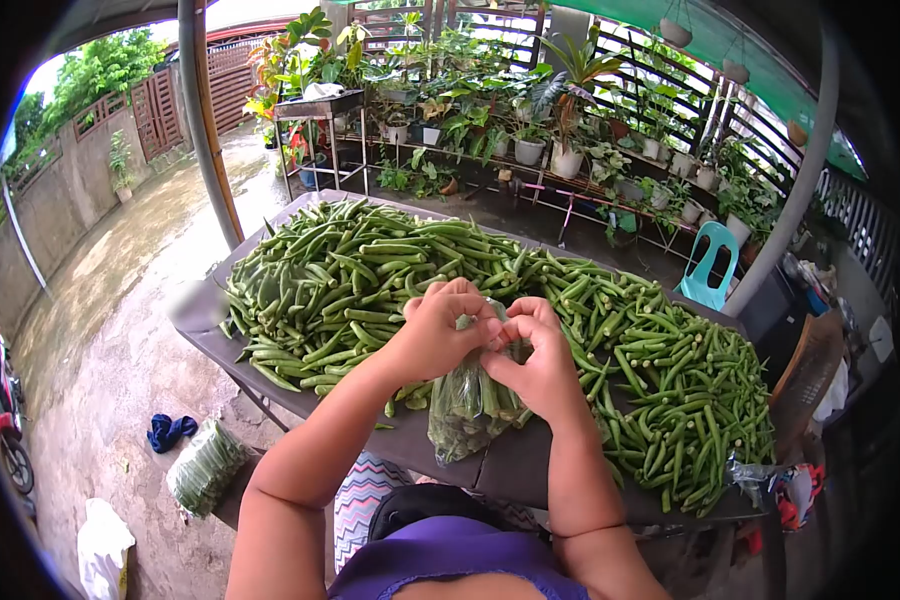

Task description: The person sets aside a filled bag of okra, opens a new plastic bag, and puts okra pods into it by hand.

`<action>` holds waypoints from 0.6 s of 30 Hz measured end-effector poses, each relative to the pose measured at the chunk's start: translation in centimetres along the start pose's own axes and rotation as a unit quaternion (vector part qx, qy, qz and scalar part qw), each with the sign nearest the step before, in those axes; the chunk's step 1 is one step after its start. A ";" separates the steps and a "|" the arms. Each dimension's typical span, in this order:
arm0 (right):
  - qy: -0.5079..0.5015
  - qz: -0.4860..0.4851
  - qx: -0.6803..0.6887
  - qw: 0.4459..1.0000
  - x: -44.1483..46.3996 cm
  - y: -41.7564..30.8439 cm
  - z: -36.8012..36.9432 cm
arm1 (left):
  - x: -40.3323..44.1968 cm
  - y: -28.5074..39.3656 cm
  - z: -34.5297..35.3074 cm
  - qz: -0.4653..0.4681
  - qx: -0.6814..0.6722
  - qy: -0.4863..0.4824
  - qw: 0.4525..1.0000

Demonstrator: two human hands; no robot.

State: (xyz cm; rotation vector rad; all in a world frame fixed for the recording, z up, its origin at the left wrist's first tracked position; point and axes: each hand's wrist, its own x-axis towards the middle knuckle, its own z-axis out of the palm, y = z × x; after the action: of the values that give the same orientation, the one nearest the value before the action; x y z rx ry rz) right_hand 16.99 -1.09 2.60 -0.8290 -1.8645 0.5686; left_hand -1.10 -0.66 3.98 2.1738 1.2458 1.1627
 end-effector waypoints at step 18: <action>0.021 -0.233 -0.127 0.964 1.7 -0.7 -1.0 | 2.0 -0.7 -1.1 -0.172 -0.193 -0.115 0.959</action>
State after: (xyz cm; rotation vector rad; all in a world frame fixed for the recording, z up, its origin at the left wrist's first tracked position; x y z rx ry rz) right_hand 17.24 -0.25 4.49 -0.5262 -2.0291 0.0168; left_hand -1.86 1.26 5.14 1.6696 1.1267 0.8900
